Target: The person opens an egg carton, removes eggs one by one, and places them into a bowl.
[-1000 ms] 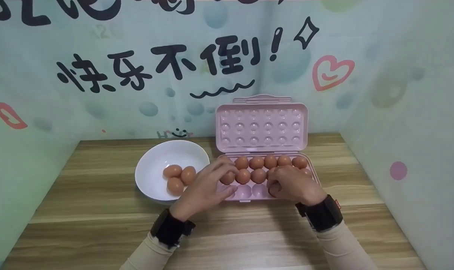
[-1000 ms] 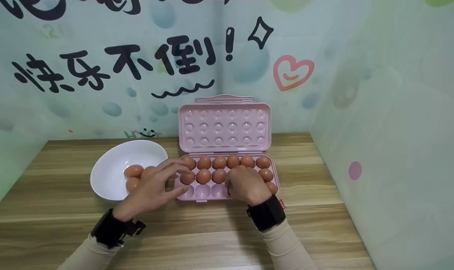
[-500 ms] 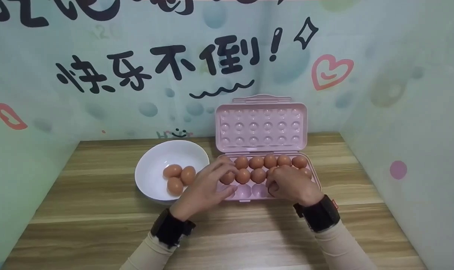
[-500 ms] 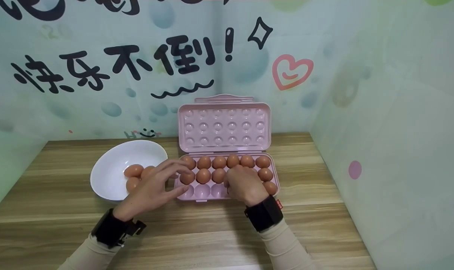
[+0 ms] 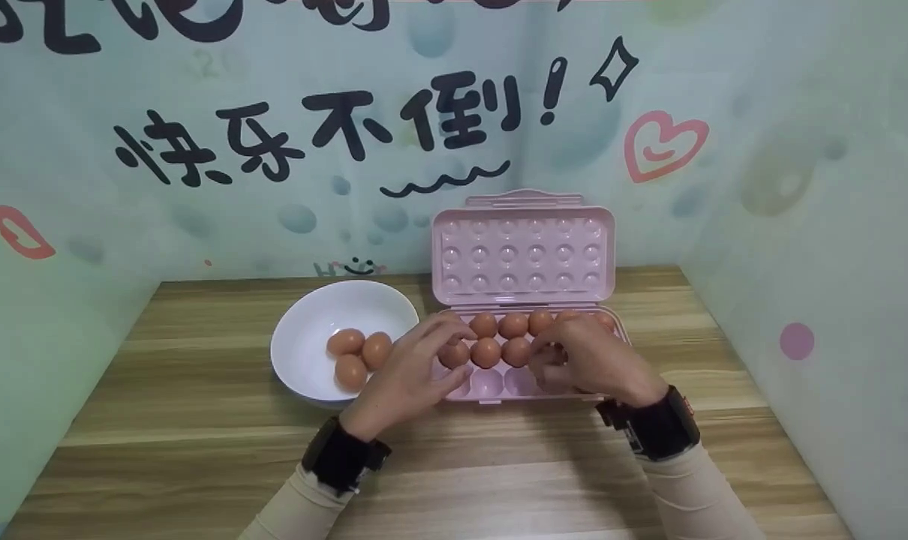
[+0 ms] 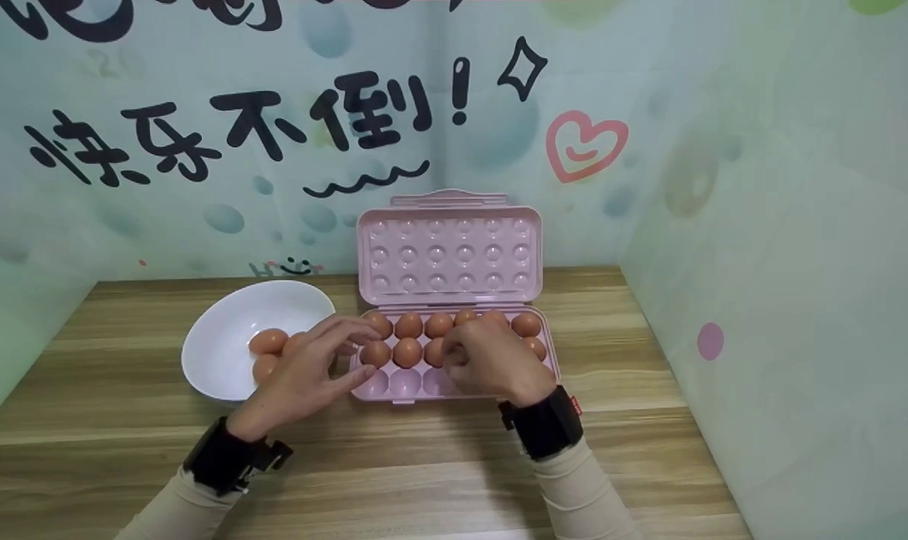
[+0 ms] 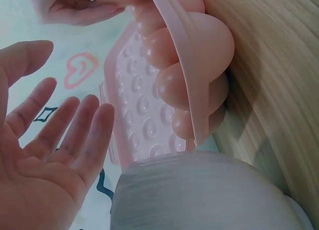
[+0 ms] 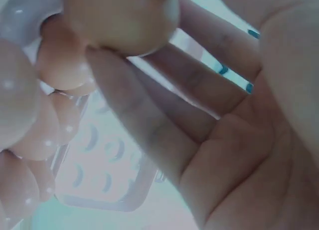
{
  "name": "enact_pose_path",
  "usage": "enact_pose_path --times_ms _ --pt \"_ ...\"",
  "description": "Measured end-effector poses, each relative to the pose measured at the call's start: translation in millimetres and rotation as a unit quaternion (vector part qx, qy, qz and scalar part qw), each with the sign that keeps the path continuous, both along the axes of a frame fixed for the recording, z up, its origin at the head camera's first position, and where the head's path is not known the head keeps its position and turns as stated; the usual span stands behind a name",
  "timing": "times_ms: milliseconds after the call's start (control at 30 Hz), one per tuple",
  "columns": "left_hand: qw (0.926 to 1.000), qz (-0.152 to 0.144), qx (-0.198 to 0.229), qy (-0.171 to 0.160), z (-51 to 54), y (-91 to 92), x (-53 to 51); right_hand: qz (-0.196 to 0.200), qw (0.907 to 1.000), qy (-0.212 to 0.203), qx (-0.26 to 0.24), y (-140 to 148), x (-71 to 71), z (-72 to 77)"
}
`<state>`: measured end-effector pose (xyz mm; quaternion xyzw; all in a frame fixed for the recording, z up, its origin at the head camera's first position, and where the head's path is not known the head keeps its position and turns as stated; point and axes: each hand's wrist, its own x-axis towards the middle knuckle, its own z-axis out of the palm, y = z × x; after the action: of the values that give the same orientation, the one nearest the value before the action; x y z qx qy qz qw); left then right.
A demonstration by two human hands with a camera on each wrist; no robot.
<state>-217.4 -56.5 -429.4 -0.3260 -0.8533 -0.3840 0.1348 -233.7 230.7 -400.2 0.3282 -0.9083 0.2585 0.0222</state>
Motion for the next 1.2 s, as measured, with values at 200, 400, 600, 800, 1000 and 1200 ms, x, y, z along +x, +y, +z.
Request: enact_pose_path --times_ms 200,400,600,800,1000,1200 --pt "0.9996 0.004 0.012 -0.027 1.7 0.1 1.8 -0.018 0.9981 0.008 -0.059 -1 2.9 8.4" --pt "0.9990 0.003 0.031 -0.031 4.3 1.4 2.8 -0.052 0.9917 -0.017 -0.116 -6 9.2 14.8" --pt "0.9993 0.019 0.032 0.003 5.2 6.3 4.3 -0.074 0.9775 -0.038 -0.194 -16 13.8 18.5" --pt "0.9965 -0.006 0.072 0.041 3.9 13.1 4.3 -0.039 0.9644 -0.096 -0.243 -25 15.9 14.5" --pt "0.9931 -0.038 0.104 0.039 2.5 18.1 6.0 -0.019 0.9594 -0.116 -0.256 -32 18.0 12.0" --pt "0.9920 -0.035 0.114 0.041 3.5 17.7 9.0 0.012 0.9609 -0.104 -0.256 -37 18.8 10.2"
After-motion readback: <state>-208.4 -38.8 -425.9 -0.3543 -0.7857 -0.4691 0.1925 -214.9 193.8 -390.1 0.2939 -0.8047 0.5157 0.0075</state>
